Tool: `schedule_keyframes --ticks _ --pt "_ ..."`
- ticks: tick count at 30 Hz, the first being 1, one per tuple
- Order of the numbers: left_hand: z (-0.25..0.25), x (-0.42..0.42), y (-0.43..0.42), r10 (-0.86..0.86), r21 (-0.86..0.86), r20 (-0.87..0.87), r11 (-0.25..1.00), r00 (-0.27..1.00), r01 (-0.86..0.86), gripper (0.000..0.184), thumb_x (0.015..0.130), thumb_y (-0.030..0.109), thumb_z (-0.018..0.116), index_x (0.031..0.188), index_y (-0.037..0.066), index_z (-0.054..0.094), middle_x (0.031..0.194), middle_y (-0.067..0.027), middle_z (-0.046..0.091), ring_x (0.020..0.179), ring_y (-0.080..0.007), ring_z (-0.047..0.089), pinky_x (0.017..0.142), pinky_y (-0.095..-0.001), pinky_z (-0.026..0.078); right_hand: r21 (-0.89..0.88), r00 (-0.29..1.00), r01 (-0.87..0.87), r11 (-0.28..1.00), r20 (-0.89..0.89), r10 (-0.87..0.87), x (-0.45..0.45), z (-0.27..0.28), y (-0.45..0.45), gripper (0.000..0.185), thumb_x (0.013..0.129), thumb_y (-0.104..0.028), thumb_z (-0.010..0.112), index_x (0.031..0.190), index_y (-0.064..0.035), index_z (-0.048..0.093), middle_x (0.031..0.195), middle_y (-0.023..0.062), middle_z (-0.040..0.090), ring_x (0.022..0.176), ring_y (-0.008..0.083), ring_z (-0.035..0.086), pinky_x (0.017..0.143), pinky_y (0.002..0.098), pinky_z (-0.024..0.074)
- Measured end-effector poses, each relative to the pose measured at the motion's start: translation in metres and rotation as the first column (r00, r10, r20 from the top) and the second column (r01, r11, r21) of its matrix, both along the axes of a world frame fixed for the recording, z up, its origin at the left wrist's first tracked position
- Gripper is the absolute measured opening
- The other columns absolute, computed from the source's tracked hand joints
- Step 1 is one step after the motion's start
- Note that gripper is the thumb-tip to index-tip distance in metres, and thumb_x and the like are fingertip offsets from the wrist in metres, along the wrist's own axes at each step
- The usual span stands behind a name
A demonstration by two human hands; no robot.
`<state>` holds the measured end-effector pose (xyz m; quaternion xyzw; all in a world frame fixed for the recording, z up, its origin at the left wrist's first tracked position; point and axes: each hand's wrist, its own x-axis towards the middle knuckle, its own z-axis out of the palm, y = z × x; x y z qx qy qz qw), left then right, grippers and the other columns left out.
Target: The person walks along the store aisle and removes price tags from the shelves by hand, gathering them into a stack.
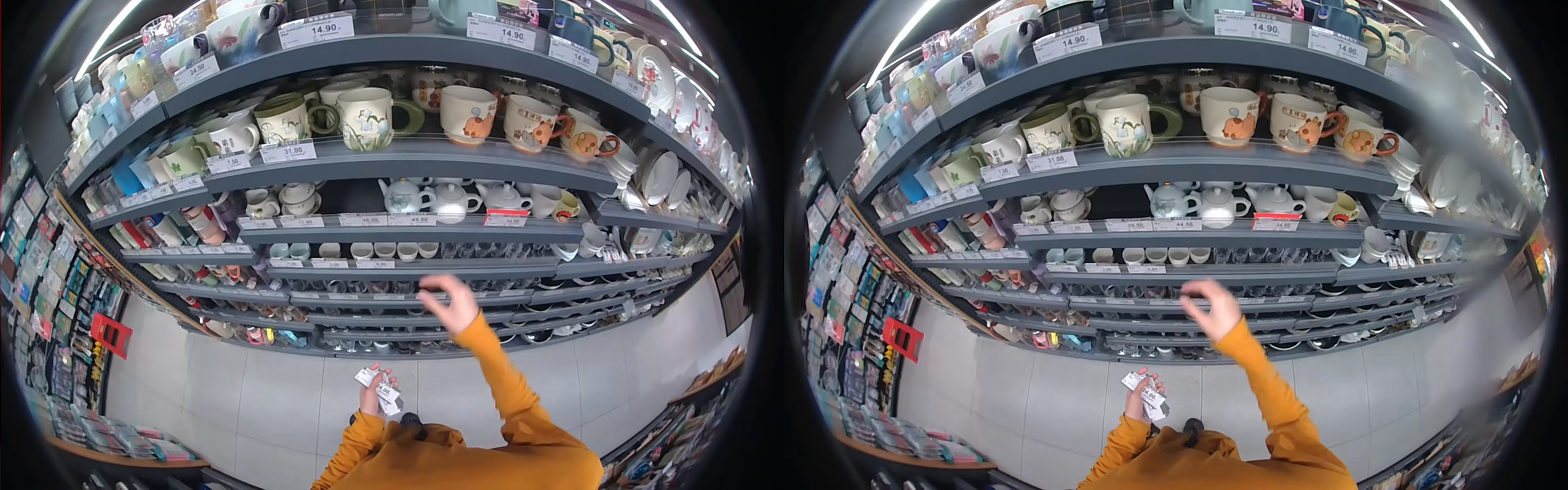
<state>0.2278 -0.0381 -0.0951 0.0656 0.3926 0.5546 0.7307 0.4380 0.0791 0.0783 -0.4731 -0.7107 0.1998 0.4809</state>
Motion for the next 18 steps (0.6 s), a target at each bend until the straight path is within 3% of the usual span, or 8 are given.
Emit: schedule_keyframes --ticks 1,5,10,14,18 --pt "-0.001 0.000 -0.001 -0.010 0.005 0.009 1.000 1.000 0.010 0.038 0.091 0.011 0.053 0.127 0.010 0.041 0.108 -0.0129 0.056 0.083 -0.0234 0.059 0.069 -0.0356 0.054 0.156 0.995 0.059 0.986 0.067 -0.071 0.004 0.022 0.013 0.021 0.082 -0.017 0.067 0.098 -0.0039 0.063 0.100 0.0120 0.063 0.096 0.0282 0.060 0.085 0.0347 0.0464" --pt "0.000 0.005 -0.006 -0.014 -0.009 0.014 1.000 1.000 0.014 0.038 0.091 0.015 0.054 0.126 0.010 0.043 0.106 -0.0116 0.057 0.078 -0.0212 0.060 0.065 -0.0352 0.054 0.475 0.936 0.225 0.850 0.136 -0.324 0.003 0.079 0.046 0.026 0.081 -0.017 0.067 0.104 -0.0054 0.061 0.110 0.0096 0.060 0.103 0.0289 0.056 0.087 0.0369 0.0456" --pt "0.000 0.008 -0.016 -0.032 -0.031 0.052 0.999 0.998 0.034 0.036 0.091 0.019 0.054 0.125 0.010 0.045 0.106 -0.0104 0.058 0.077 -0.0207 0.060 0.063 -0.0357 0.053 0.429 0.896 0.198 0.881 0.285 -0.340 0.003 0.070 0.088 0.032 0.080 -0.022 0.066 0.108 -0.0066 0.059 0.111 0.0090 0.058 0.104 0.0297 0.053 0.092 0.0372 0.0406" --pt "-0.004 0.005 -0.016 -0.027 -0.043 0.061 0.999 0.998 0.030 0.034 0.092 0.018 0.050 0.125 0.009 0.044 0.104 -0.0099 0.057 0.079 -0.0212 0.059 0.066 -0.0343 0.054 0.436 0.864 0.220 0.873 0.329 -0.382 0.003 0.056 0.106 0.030 0.079 -0.022 0.067 0.105 -0.0072 0.061 0.104 0.0068 0.060 0.098 0.0291 0.055 0.089 0.0380 0.0427" --pt "-0.014 0.005 -0.016 -0.026 -0.052 0.077 0.998 0.997 0.030 0.033 0.093 0.019 0.050 0.124 0.010 0.044 0.105 -0.0104 0.058 0.079 -0.0209 0.060 0.065 -0.0356 0.054 0.298 0.859 0.224 0.928 0.389 -0.332 0.007 0.048 0.117 0.021 0.078 -0.020 0.067 0.096 -0.0094 0.066 0.095 0.0049 0.062 0.091 0.0262 0.057 0.082 0.0379 0.0463"
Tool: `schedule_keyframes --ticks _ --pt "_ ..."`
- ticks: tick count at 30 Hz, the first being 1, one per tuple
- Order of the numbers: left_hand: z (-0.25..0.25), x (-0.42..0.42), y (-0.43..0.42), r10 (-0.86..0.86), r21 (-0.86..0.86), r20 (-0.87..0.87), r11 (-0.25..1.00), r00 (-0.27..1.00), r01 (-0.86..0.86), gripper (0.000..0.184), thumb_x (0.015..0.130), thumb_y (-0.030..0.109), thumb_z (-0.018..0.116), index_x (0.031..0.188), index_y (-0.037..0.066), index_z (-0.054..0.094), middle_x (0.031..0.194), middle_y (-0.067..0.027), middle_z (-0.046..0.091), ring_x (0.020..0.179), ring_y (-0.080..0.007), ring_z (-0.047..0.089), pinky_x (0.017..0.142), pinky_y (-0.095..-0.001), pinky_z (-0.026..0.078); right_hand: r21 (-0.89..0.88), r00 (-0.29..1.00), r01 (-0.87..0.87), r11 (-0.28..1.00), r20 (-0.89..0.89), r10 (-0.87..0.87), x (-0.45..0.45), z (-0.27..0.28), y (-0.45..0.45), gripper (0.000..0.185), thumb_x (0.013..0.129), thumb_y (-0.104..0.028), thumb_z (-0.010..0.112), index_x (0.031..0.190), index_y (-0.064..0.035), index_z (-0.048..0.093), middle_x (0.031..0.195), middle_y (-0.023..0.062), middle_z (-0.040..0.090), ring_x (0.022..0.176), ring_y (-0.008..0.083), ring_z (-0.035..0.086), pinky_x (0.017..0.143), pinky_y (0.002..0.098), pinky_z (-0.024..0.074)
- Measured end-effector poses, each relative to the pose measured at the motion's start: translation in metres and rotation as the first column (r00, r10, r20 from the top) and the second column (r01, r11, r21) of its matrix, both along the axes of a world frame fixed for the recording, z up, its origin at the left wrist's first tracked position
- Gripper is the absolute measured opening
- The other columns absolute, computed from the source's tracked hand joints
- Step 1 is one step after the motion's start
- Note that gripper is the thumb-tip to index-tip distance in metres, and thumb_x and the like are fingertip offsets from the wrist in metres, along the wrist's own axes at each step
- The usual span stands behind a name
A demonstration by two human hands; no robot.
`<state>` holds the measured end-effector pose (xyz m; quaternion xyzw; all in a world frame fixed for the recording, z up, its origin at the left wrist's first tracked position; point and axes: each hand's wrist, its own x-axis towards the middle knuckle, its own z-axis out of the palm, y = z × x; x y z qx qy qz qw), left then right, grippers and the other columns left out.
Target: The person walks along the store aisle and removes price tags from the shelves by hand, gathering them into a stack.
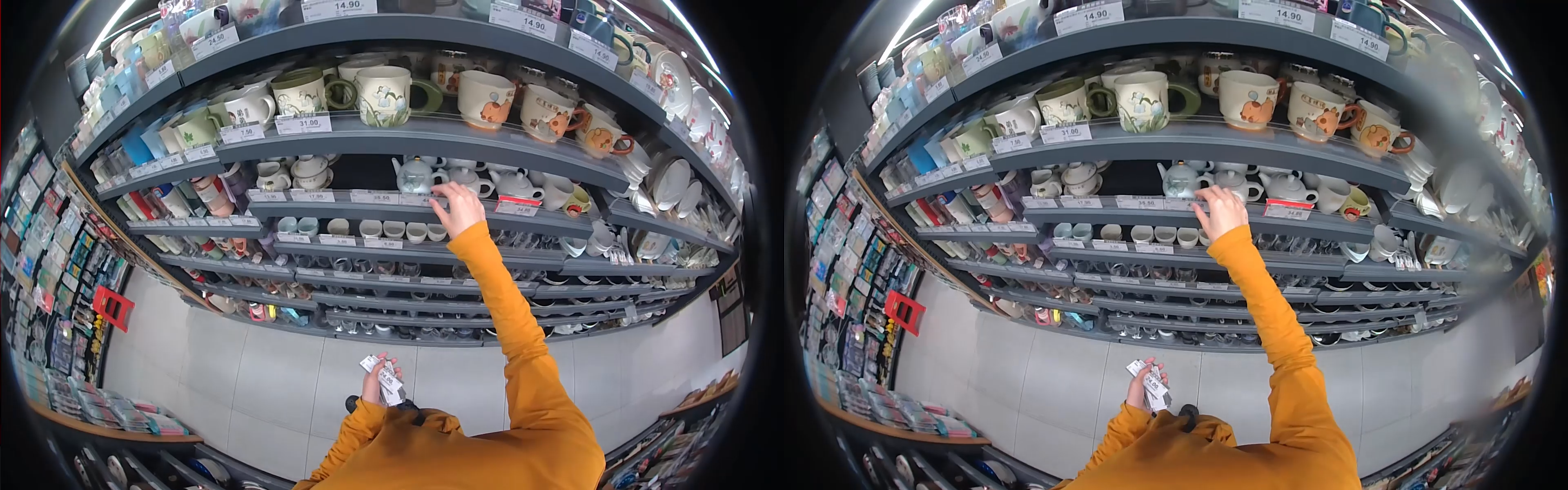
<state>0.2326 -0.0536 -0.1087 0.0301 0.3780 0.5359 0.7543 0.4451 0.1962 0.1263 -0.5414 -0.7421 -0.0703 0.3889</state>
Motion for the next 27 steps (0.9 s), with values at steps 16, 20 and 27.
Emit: schedule_keyframes --ticks 16,20,27 --pt "-0.003 -0.003 0.001 -0.033 0.002 -0.030 0.999 0.999 0.033 0.034 0.093 0.023 0.049 0.123 0.008 0.045 0.104 -0.0125 0.057 0.081 -0.0237 0.059 0.071 -0.0362 0.054 -0.003 0.953 -0.122 0.992 -0.280 0.117 0.018 0.020 -0.005 0.014 0.083 -0.020 0.066 0.086 -0.0063 0.066 0.082 0.0083 0.065 0.073 0.0216 0.064 0.066 0.0319 0.0496" --pt "0.003 -0.002 0.004 0.032 -0.017 0.014 0.999 0.999 -0.032 0.039 0.095 0.036 0.049 0.122 0.008 0.045 0.104 -0.0120 0.056 0.087 -0.0253 0.060 0.073 -0.0384 0.054 -0.060 0.787 -0.342 0.938 -0.564 0.251 0.003 -0.031 -0.052 0.010 0.084 -0.009 0.065 0.087 0.0001 0.062 0.083 0.0099 0.064 0.075 0.0159 0.063 0.068 0.0283 0.0498" --pt "0.038 -0.002 0.010 -0.080 0.037 0.166 0.996 0.983 0.075 0.048 0.093 0.050 0.047 0.108 0.006 0.057 0.087 -0.0086 0.065 0.069 -0.0213 0.064 0.060 -0.0342 0.054 -0.454 0.489 -0.809 0.374 -0.872 -0.002 -0.052 -0.242 -0.188 0.008 0.092 -0.012 0.058 0.095 -0.0049 0.055 0.082 -0.0026 0.058 0.076 0.0050 0.054 0.071 0.0219 0.0456"
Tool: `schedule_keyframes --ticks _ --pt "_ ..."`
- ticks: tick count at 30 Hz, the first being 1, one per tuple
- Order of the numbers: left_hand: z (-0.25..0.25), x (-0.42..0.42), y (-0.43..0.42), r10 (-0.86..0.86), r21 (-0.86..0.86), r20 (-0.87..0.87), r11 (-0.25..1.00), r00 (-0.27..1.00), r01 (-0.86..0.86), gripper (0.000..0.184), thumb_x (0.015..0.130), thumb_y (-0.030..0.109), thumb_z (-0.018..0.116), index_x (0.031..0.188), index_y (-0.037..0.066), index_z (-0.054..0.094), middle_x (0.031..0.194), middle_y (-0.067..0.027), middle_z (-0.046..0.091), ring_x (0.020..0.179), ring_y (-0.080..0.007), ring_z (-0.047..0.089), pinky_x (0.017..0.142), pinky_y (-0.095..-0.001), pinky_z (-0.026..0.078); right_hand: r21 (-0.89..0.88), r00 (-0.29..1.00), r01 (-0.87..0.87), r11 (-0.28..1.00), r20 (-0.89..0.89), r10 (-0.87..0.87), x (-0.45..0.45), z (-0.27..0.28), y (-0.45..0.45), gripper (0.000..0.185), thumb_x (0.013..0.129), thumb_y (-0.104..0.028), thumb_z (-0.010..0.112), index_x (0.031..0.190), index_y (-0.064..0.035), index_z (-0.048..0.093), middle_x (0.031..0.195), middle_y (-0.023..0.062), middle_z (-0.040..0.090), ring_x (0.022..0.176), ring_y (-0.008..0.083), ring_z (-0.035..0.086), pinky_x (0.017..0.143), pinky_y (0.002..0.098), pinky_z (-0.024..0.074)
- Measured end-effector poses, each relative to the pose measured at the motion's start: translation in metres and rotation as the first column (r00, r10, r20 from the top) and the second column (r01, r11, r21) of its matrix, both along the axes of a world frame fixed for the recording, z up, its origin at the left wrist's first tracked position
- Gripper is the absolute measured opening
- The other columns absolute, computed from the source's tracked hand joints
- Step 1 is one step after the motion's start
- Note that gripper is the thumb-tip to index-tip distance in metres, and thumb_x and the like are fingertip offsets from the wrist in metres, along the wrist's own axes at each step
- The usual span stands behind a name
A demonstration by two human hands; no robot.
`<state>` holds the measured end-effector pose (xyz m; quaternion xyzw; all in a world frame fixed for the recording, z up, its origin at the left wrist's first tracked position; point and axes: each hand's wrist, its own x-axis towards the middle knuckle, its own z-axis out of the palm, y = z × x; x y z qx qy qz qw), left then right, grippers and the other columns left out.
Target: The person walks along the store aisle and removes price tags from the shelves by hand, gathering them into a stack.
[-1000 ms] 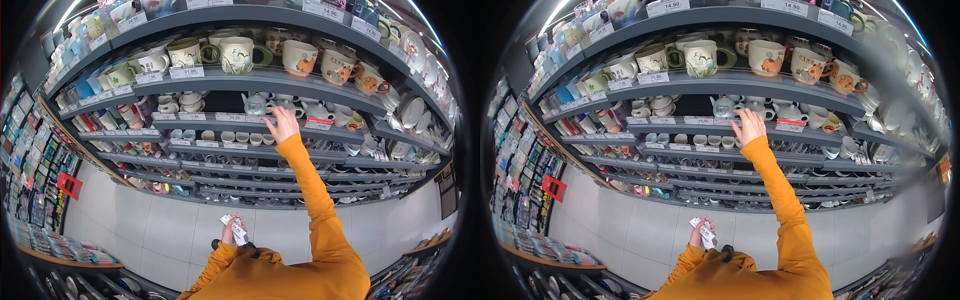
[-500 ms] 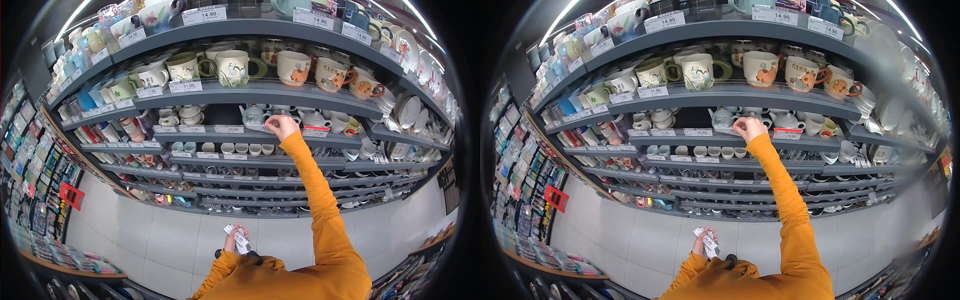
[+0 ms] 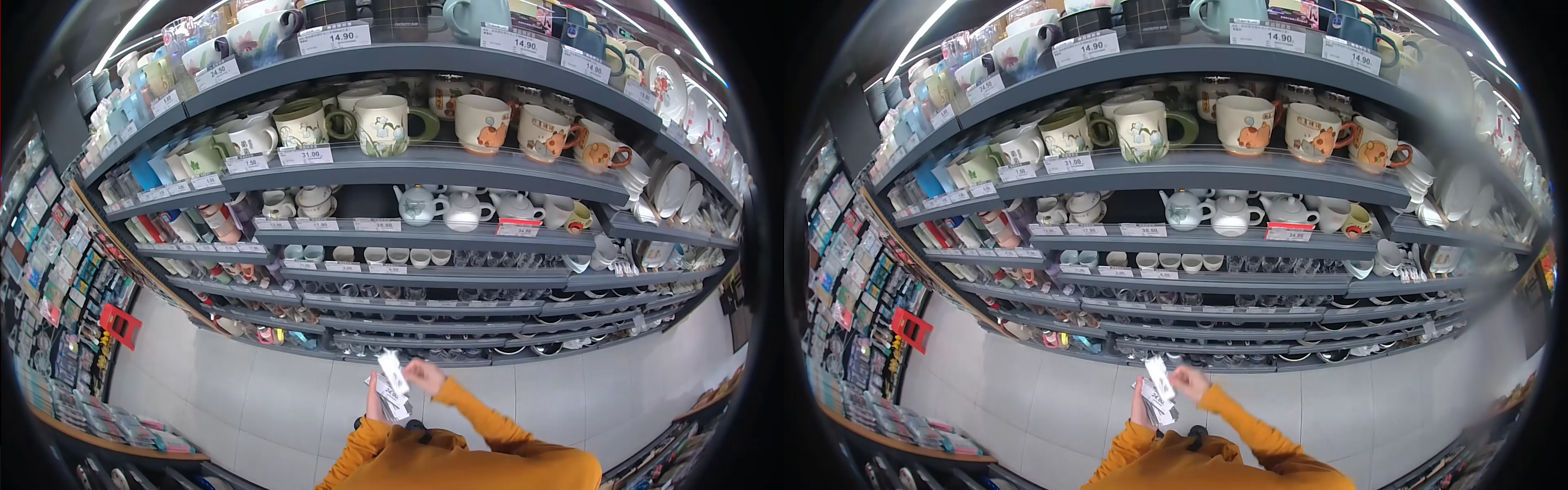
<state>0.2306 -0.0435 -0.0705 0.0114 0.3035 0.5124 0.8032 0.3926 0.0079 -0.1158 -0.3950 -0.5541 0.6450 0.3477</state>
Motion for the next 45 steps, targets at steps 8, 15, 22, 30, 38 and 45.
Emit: schedule_keyframes --ticks 8,15,22,30,38,45 --pt "-0.035 0.005 -0.007 -0.144 -0.048 -0.301 0.990 0.943 0.136 0.038 0.095 0.032 0.047 0.113 0.000 0.056 0.088 -0.0126 0.066 0.074 -0.0240 0.065 0.065 -0.0344 0.054 0.094 0.950 0.049 0.994 0.304 -0.076 0.006 0.023 -0.032 0.013 0.090 -0.012 0.058 0.087 0.0001 0.057 0.073 0.0050 0.063 0.064 0.0101 0.059 0.061 0.0252 0.0481" --pt "-0.044 0.005 -0.005 -0.101 -0.060 -0.217 0.994 0.971 0.090 0.039 0.095 0.028 0.044 0.117 -0.003 0.053 0.097 -0.0158 0.064 0.086 -0.0257 0.065 0.078 -0.0341 0.053 0.454 0.899 0.112 0.884 0.333 -0.284 0.025 0.086 0.030 0.004 0.085 -0.007 0.060 0.084 -0.0034 0.059 0.069 0.0064 0.061 0.062 0.0166 0.060 0.059 0.0294 0.0488" --pt "-0.045 -0.006 -0.013 -0.089 -0.055 -0.164 0.995 0.982 0.081 0.038 0.094 0.024 0.049 0.120 -0.004 0.049 0.105 -0.0182 0.062 0.086 -0.0279 0.065 0.079 -0.0375 0.054 0.585 0.945 0.177 0.792 0.124 -0.302 0.014 0.165 0.095 0.015 0.078 0.009 0.061 0.090 0.0011 0.062 0.092 0.0085 0.057 0.082 0.0179 0.063 0.074 0.0268 0.0543" --pt "-0.048 -0.010 -0.017 -0.017 -0.056 -0.181 0.998 0.983 0.007 0.039 0.093 0.024 0.049 0.120 -0.004 0.048 0.108 -0.0171 0.061 0.090 -0.0285 0.065 0.079 -0.0380 0.055 0.653 0.920 0.078 0.753 0.244 -0.306 0.003 0.191 0.126 0.007 0.081 -0.005 0.065 0.087 -0.0010 0.064 0.082 0.0065 0.062 0.071 0.0155 0.062 0.063 0.0270 0.0492" --pt "-0.028 -0.009 -0.017 -0.015 -0.028 -0.213 1.000 0.977 0.009 0.040 0.093 0.026 0.050 0.116 -0.007 0.052 0.096 -0.0194 0.064 0.084 -0.0274 0.065 0.075 -0.0340 0.054 0.807 0.777 0.118 0.578 0.287 -0.560 0.001 0.218 0.158 0.019 0.087 -0.019 0.061 0.080 -0.0014 0.059 0.071 0.0091 0.058 0.062 0.0219 0.057 0.061 0.0341 0.0468" --pt "-0.026 -0.011 -0.016 -0.078 -0.007 -0.233 0.997 0.969 0.079 0.040 0.093 0.031 0.050 0.116 -0.001 0.055 0.095 -0.0127 0.064 0.085 -0.0211 0.064 0.077 -0.0315 0.053 0.904 0.703 0.057 0.423 0.265 -0.661 -0.008 0.234 0.192 0.021 0.086 -0.019 0.058 0.104 -0.0084 0.056 0.089 0.0065 0.058 0.071 0.0290 0.062 0.064 0.0402 0.0501"
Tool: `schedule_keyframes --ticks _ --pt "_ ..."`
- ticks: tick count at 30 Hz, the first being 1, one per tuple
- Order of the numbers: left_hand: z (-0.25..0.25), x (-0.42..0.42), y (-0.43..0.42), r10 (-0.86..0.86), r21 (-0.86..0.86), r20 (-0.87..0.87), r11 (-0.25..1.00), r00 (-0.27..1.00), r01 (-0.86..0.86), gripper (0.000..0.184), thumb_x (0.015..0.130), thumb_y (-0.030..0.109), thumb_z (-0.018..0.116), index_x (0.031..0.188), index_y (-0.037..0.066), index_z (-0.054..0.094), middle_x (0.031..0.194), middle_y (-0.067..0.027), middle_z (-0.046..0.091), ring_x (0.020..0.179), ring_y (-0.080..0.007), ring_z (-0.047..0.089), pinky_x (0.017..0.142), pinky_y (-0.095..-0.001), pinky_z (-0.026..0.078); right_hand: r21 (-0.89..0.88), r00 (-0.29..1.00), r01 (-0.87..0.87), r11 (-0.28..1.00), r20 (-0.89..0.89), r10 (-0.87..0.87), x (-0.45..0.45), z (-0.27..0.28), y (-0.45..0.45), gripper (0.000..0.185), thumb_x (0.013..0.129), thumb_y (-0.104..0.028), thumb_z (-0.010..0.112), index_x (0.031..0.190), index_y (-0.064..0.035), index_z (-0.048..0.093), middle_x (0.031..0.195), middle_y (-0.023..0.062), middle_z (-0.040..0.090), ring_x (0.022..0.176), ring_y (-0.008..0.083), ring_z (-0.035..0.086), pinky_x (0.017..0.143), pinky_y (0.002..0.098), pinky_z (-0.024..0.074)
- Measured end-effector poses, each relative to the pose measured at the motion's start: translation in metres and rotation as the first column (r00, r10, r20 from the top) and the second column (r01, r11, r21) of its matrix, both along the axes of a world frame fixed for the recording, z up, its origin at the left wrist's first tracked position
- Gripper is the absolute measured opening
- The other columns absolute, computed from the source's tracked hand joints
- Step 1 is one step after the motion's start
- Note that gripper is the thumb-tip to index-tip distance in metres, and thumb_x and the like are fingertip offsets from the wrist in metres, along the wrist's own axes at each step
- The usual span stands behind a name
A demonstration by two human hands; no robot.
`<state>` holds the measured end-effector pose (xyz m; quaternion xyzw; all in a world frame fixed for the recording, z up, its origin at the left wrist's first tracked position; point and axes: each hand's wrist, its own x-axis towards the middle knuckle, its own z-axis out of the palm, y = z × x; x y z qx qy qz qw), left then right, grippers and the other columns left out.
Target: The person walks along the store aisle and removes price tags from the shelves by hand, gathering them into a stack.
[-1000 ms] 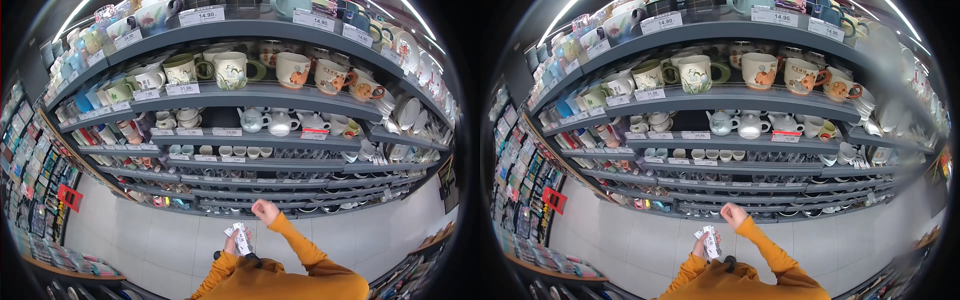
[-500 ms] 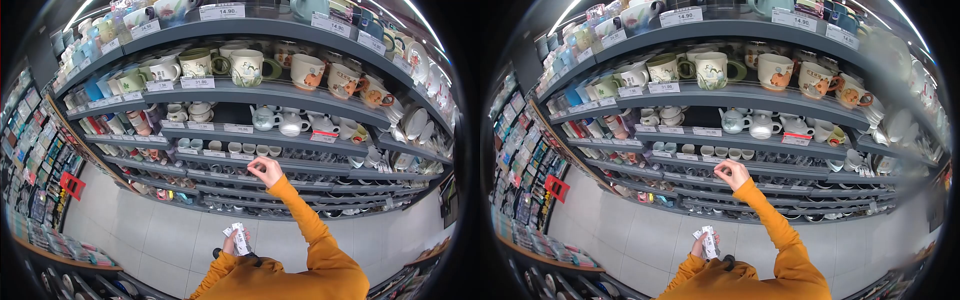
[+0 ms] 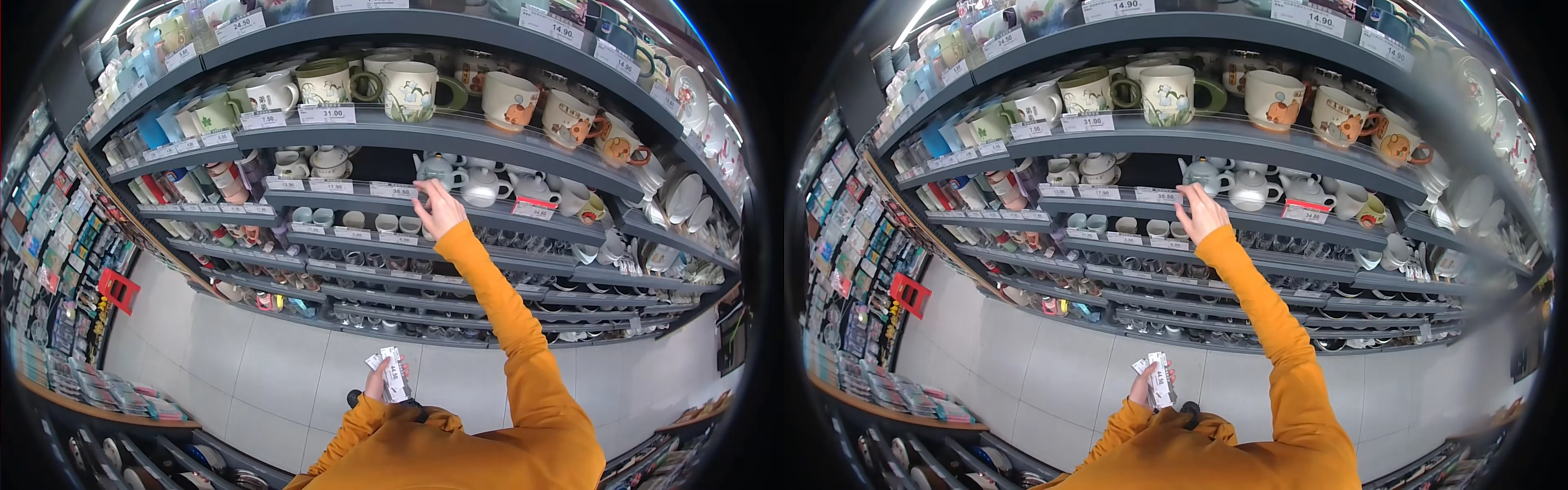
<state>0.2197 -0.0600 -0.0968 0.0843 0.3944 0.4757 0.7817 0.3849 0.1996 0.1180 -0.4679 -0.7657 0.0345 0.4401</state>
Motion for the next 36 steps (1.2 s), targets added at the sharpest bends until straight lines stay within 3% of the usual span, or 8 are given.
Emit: schedule_keyframes --ticks 14,18,22,24,29,31,34,36 --pt "-0.006 -0.006 0.001 -0.001 0.000 0.005 1.000 1.000 0.001 0.039 0.094 0.032 0.047 0.115 0.001 0.056 0.088 -0.0094 0.063 0.076 -0.0179 0.062 0.069 -0.0295 0.052 -0.113 0.994 0.102 0.988 -0.014 -0.105 -0.004 0.022 0.024 0.015 0.084 -0.026 0.064 0.086 -0.0112 0.066 0.062 0.0084 0.062 0.063 0.0316 0.061 0.058 0.0388 0.0481" --pt "-0.005 -0.007 0.005 0.041 -0.003 0.008 0.999 0.999 -0.041 0.047 0.094 0.043 0.045 0.113 0.002 0.057 0.086 -0.0091 0.062 0.074 -0.0179 0.062 0.066 -0.0300 0.052 -0.262 0.956 -0.124 0.957 -0.291 0.044 0.002 0.006 -0.019 0.017 0.087 -0.021 0.062 0.081 -0.0057 0.064 0.062 0.0027 0.060 0.056 0.0126 0.055 0.053 0.0283 0.0436" --pt "0.013 -0.008 0.011 0.134 -0.028 0.045 0.991 0.990 -0.133 0.062 0.091 0.059 0.039 0.108 0.003 0.058 0.082 -0.0085 0.061 0.071 -0.0178 0.061 0.062 -0.0305 0.052 -0.462 0.780 -0.576 0.675 -0.556 0.285 -0.002 -0.105 -0.099 0.010 0.087 -0.011 0.063 0.083 -0.0028 0.060 0.070 -0.0054 0.054 0.063 0.0026 0.046 0.056 0.0190 0.0397" --pt "0.008 -0.013 0.013 0.152 0.001 0.080 0.988 0.985 -0.152 0.064 0.091 0.061 0.037 0.107 0.003 0.058 0.082 -0.0084 0.062 0.070 -0.0182 0.061 0.062 -0.0302 0.052 -0.672 0.756 -0.585 0.455 -0.655 0.005 -0.007 -0.149 -0.144 0.014 0.088 -0.019 0.065 0.082 -0.0074 0.061 0.063 -0.0062 0.054 0.055 0.0008 0.046 0.050 0.0179 0.0360" --pt "0.001 -0.004 0.017 0.158 0.098 -0.082 0.984 0.984 -0.150 0.040 0.096 0.033 0.047 0.127 0.008 0.047 0.098 -0.0092 0.061 0.077 -0.0174 0.061 0.067 -0.0297 0.053 -0.739 0.755 -0.608 0.290 -0.651 -0.076 -0.014 -0.197 -0.225 0.022 0.090 -0.026 0.063 0.080 -0.0072 0.060 0.062 -0.0057 0.053 0.054 0.0025 0.043 0.049 0.0208 0.0343" --pt "0.000 -0.001 0.016 0.150 0.109 -0.079 0.984 0.986 -0.141 0.050 0.094 0.012 0.049 0.141 0.017 0.033 0.109 -0.0110 0.059 0.085 -0.0186 0.061 0.070 -0.0314 0.054 -0.704 0.718 -0.660 0.264 -0.694 -0.054 -0.009 -0.200 -0.234 0.025 0.090 -0.029 0.063 0.080 -0.0066 0.060 0.061 -0.0050 0.053 0.054 0.0038 0.044 0.050 0.0220 0.0352" --pt "0.006 0.002 0.013 0.107 0.117 -0.049 0.988 0.993 -0.100 0.051 0.094 0.010 0.048 0.142 0.017 0.031 0.108 -0.0119 0.059 0.085 -0.0210 0.061 0.070 -0.0335 0.055 -0.752 0.798 -0.596 0.282 -0.594 0.101 0.005 -0.190 -0.225 0.029 0.090 -0.033 0.062 0.081 -0.0053 0.062 0.062 -0.0031 0.053 0.055 0.0058 0.046 0.051 0.0232 0.0379" --pt "0.014 0.007 0.009 0.134 0.107 -0.050 0.986 0.990 -0.128 0.051 0.092 0.008 0.049 0.140 0.017 0.033 0.106 -0.0122 0.059 0.085 -0.0229 0.062 0.070 -0.0357 0.055 -0.782 0.906 -0.414 0.466 -0.406 0.124 0.018 -0.184 -0.194 0.031 0.090 -0.033 0.061 0.082 -0.0032 0.062 0.063 0.0014 0.056 0.057 0.0075 0.050 0.053 0.0254 0.0412"
